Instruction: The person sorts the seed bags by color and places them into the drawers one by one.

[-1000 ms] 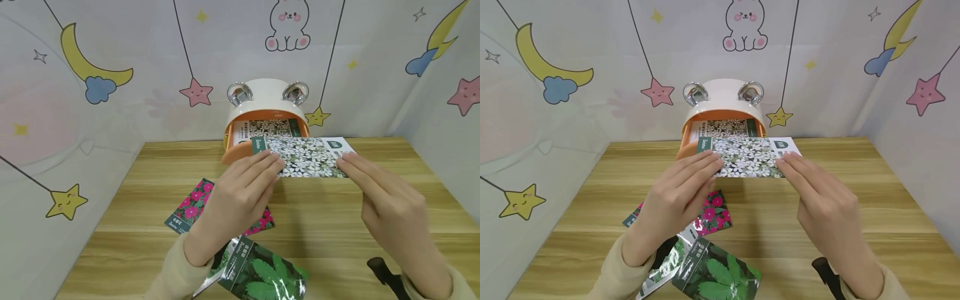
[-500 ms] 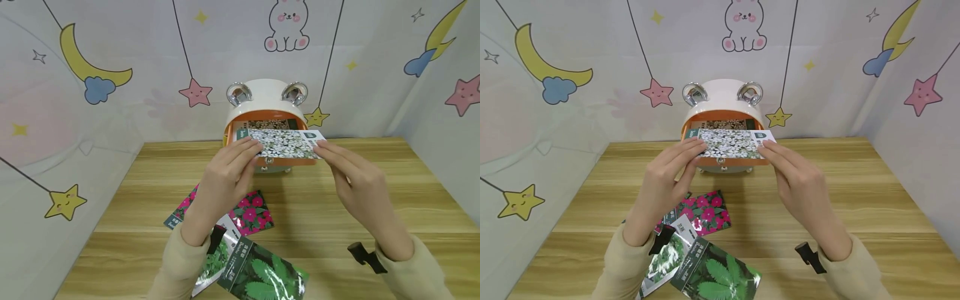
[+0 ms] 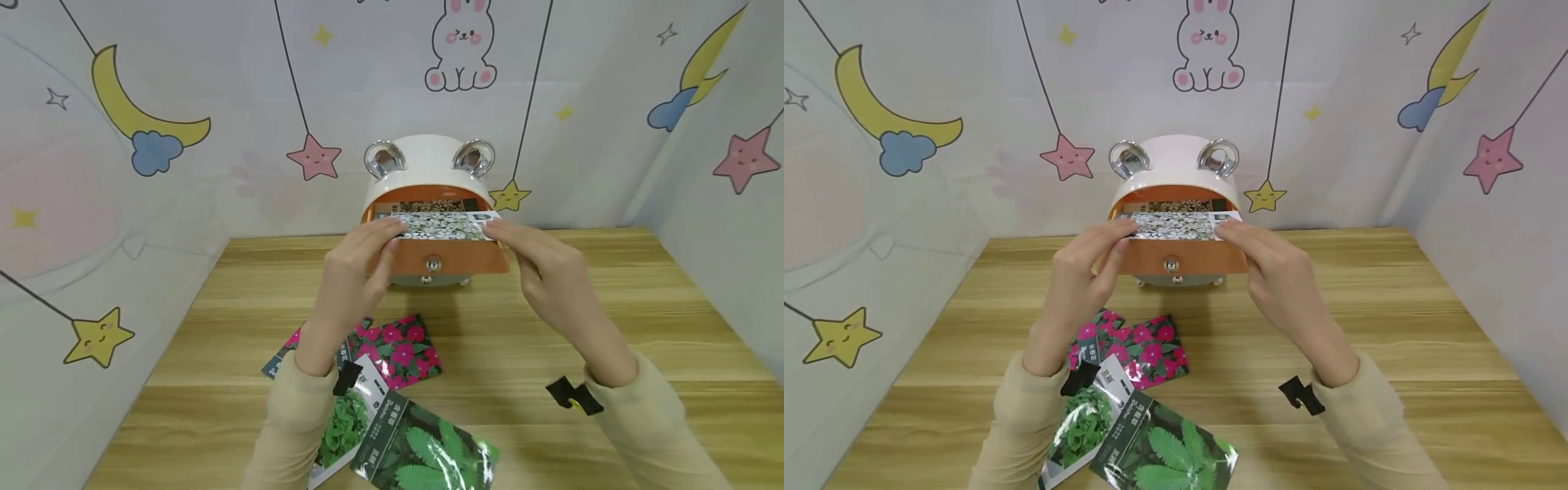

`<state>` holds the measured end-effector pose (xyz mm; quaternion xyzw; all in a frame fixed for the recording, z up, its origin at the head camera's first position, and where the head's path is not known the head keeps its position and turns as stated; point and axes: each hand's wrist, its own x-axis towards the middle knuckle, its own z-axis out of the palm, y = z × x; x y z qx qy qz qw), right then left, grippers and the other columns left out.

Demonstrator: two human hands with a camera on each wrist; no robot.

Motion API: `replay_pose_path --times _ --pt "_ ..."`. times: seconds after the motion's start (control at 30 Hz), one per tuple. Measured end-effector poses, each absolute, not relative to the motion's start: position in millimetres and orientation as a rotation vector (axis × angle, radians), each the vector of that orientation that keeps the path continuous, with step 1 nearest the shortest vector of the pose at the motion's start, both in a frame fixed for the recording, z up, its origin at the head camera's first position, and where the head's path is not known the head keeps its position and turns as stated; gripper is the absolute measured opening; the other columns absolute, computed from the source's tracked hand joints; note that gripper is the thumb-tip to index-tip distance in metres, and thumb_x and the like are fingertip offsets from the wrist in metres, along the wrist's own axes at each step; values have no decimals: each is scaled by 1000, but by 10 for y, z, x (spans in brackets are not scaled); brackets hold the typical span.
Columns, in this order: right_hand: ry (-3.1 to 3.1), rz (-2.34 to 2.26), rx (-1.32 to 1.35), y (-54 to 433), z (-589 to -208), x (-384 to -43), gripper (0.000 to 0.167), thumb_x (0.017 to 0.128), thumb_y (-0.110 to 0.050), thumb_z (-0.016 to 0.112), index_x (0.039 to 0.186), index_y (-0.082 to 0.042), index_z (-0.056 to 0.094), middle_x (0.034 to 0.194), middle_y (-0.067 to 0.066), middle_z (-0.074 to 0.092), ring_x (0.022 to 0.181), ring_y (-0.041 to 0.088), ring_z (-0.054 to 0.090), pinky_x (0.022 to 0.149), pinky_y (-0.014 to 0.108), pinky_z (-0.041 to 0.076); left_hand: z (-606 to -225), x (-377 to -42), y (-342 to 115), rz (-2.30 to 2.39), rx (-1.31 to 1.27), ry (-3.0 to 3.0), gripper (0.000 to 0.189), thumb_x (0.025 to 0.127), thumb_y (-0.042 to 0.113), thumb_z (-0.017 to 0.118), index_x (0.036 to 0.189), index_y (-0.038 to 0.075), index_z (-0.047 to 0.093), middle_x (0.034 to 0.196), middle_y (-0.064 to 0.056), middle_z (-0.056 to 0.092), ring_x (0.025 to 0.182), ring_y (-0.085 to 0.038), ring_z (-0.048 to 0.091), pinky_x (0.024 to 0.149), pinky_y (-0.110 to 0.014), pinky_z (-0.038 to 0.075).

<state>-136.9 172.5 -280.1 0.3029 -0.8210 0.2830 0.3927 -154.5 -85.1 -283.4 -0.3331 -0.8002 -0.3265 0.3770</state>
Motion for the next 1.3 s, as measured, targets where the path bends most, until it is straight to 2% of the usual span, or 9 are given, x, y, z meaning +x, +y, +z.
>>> replay_pose_path --times 0.17,0.27,0.4,0.6,0.7,0.87,0.97,1.2,1.3 --pt "-2138 728 777 1710 -2824 -1480 36 93 10 48 115 -7 70 118 9 70 112 26 66 94 32 51 -2863 -1643 -891 -891 -811 -2097 23 95 8 57 113 2 69 115 -12 71 115 -25 63 104 -36 48" --pt "-2140 774 780 1703 -2844 -1542 35 93 11 49 115 -7 71 118 9 70 112 26 66 96 20 49 -2895 -1680 -895 -937 -774 -2122 24 96 10 56 114 3 69 117 -11 70 117 -24 62 105 -36 47" --pt "-2135 844 787 1701 -2874 -1624 33 92 10 51 113 -5 71 117 10 70 110 27 66 95 1 37 -2932 -1721 -892 -997 -725 -2151 24 97 12 55 114 4 70 117 -10 70 118 -23 61 106 -36 46" --pt "-2203 886 774 1708 -2922 -1710 33 94 8 51 114 -7 71 119 10 69 114 27 64 97 1 35 -2972 -1795 -885 -1094 -687 -2170 24 97 12 55 113 5 70 115 -10 71 117 -24 62 103 -37 49" --pt "-2227 890 750 1722 -2939 -1740 33 93 8 51 114 -8 71 119 9 70 115 27 64 99 9 41 -2983 -1832 -878 -1159 -691 -2173 24 97 12 54 113 4 70 115 -11 71 117 -24 62 101 -38 50" --pt "-2255 888 735 1740 -2954 -1791 34 94 6 51 114 -11 72 119 9 70 113 28 65 97 40 51 -2998 -1902 -890 -1314 -692 -2157 25 99 14 52 112 2 70 115 -12 70 112 -22 65 95 -36 53" --pt "-2261 892 741 1747 -2964 -1836 32 94 5 51 113 -11 72 117 10 70 112 29 65 94 45 51 -3007 -1942 -913 -1415 -665 -2159 25 99 15 52 111 3 71 117 -12 70 108 -21 66 88 -33 55" --pt "-2291 921 736 1767 -2975 -1944 28 93 0 57 111 -13 74 113 6 72 107 25 68 90 25 52 -3028 -2037 -960 -1597 -601 -2095 22 95 8 57 111 0 70 117 -15 69 109 -23 66 91 -28 55" --pt "-2300 931 741 1785 -2978 -1978 27 92 -1 58 111 -13 74 112 6 73 106 24 68 89 18 50 -3034 -2057 -963 -1622 -578 -2077 21 94 4 58 110 -1 71 115 -16 70 103 -25 67 86 -22 55"
